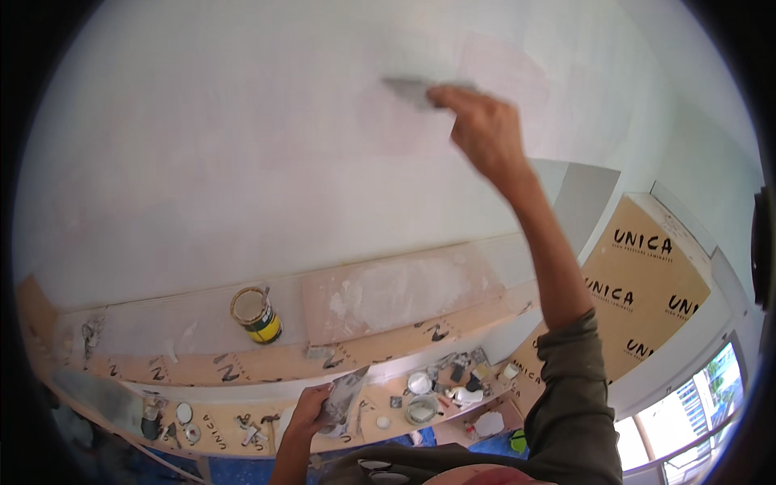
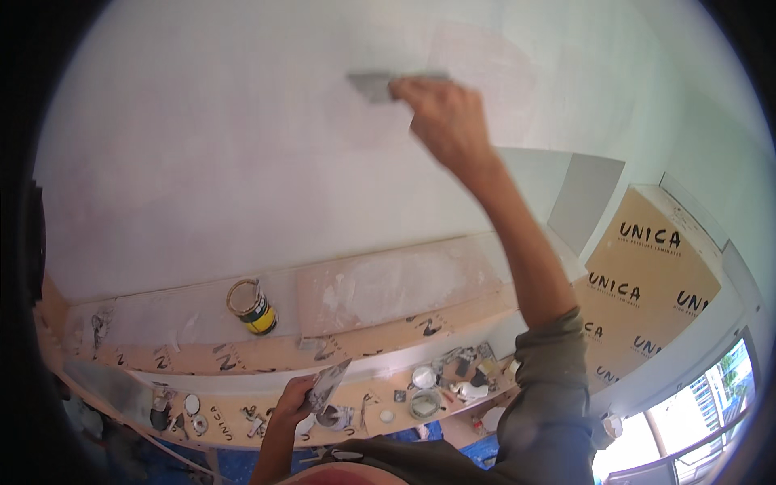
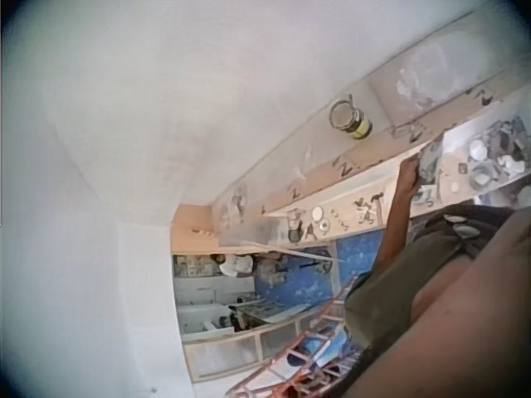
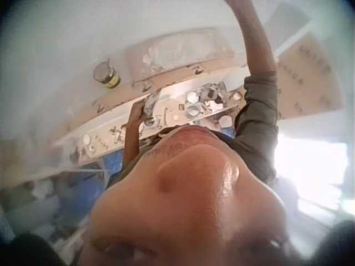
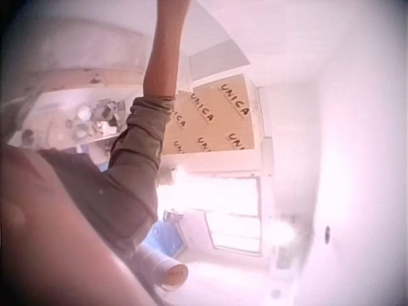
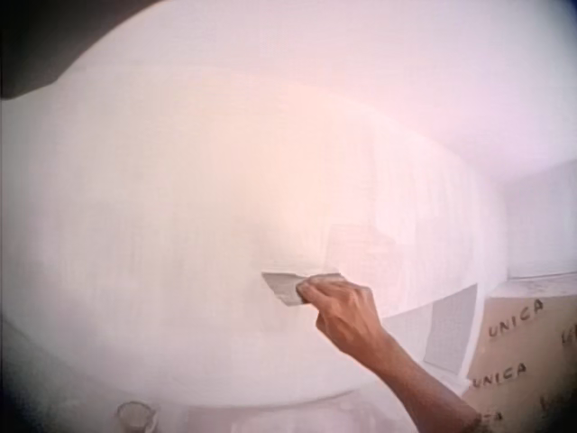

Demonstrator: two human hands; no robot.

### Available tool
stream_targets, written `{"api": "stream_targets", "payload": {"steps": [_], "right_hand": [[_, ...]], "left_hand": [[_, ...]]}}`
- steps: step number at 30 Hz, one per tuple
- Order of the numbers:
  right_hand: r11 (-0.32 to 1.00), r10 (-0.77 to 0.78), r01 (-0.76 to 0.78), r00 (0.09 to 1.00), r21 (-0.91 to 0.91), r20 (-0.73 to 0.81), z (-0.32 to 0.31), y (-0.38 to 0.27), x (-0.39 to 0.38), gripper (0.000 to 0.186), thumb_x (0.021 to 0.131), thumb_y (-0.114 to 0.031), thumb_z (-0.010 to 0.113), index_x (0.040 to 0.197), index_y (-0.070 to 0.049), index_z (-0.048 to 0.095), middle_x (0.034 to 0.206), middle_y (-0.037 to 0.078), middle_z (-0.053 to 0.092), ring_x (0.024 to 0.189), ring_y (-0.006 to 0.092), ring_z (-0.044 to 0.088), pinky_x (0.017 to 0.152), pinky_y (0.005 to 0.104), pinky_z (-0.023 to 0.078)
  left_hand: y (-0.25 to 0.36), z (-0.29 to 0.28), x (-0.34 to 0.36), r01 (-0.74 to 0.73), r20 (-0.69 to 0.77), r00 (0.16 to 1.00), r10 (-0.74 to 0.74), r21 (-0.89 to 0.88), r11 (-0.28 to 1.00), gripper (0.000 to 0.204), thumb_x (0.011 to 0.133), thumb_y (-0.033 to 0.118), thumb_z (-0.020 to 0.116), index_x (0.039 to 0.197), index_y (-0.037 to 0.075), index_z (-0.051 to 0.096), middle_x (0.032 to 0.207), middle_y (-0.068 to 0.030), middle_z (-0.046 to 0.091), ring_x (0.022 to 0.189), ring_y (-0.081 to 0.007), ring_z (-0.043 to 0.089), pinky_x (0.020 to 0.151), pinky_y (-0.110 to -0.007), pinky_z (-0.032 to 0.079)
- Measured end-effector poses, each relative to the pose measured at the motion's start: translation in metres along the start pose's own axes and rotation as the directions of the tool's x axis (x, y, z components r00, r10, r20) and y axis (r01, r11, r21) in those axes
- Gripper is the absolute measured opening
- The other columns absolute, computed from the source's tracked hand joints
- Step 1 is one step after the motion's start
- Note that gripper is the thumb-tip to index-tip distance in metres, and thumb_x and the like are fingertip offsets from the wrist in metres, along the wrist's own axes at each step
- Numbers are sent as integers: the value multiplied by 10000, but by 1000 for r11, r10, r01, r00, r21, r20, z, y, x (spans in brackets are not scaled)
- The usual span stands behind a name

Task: The person applies joint compound to a wall using two putty knives. They repeatedly scrape the compound between the knives and smooth it over the upper portion of the wall surface.

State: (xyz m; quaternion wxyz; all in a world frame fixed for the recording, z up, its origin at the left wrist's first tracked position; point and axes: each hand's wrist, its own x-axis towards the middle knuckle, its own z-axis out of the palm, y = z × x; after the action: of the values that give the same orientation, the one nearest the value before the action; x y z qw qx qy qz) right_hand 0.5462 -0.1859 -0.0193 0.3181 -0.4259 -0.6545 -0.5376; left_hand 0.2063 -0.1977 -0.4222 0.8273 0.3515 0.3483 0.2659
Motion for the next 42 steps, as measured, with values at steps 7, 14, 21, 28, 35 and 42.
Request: {"api": "stream_targets", "payload": {"steps": [7, 14, 21, 28, 35, 42], "right_hand": [[967, 166, -189, 976, 171, 139, 7, -62, -90, 392, 658, 99, 557, 985, -89, 666, 913, 103, 690, 769, 233, 672, 647, 330, 544], [954, 267, -287, 943, -81, -198, -52, 47, 48, 320, 724, 59, 565, 972, -89, 702, 817, 128, 679, 633, 284, 635, 590, 316, 501], [974, 221, -204, 952, 102, -210, -71, 17, 113, 166, 786, 16, 556, 918, 33, 655, 773, 271, 594, 667, 388, 618, 567, 398, 450], [993, -19, 45, 973, 105, -231, -46, -65, 127, 242, 779, 60, 528, 956, -6, 679, 815, 206, 659, 650, 307, 646, 562, 391, 500], [979, -201, 187, 907, -75, -370, -7, -96, 128, 328, 706, 104, 511, 981, -13, 646, 1011, 156, 664, 928, 302, 644, 784, 395, 533], [997, 44, -35, 987, 62, -153, -20, -100, 151, 322, 731, 98, 489, 968, -22, 671, 887, 165, 672, 738, 335, 648, 644, 410, 526]], "left_hand": [[-12, 17, -27, -29, -5, 1000, 29, -18, 999, 282, 920, 106, 503, 1080, -119, 559, 970, -178, 639, 815, -224, 656, 690, -330, 551], [-17, 1, -50, -74, -16, 997, 73, -64, 995, 252, 935, 87, 489, 1088, -99, 565, 1013, -161, 639, 873, -203, 646, 776, -326, 536], [-20, 2, -55, -115, -28, 993, 112, -132, 985, 258, 941, 111, 493, 1071, -96, 575, 990, -148, 648, 852, -181, 643, 774, -310, 526], [-20, 2, -53, -165, -71, 985, 158, -103, 981, 246, 951, 141, 499, 1046, -63, 599, 922, -89, 654, 767, -122, 614, 700, -262, 498], [-26, -9, -59, -147, -134, 983, 124, -176, 973, 250, 951, 144, 502, 1041, -67, 600, 913, -88, 654, 758, -128, 622, 700, -271, 513], [-28, -24, -71, -219, -152, 970, 191, -191, 957, 280, 952, 131, 487, 1094, -96, 570, 945, -122, 656, 806, -161, 649, 718, -297, 535]]}}
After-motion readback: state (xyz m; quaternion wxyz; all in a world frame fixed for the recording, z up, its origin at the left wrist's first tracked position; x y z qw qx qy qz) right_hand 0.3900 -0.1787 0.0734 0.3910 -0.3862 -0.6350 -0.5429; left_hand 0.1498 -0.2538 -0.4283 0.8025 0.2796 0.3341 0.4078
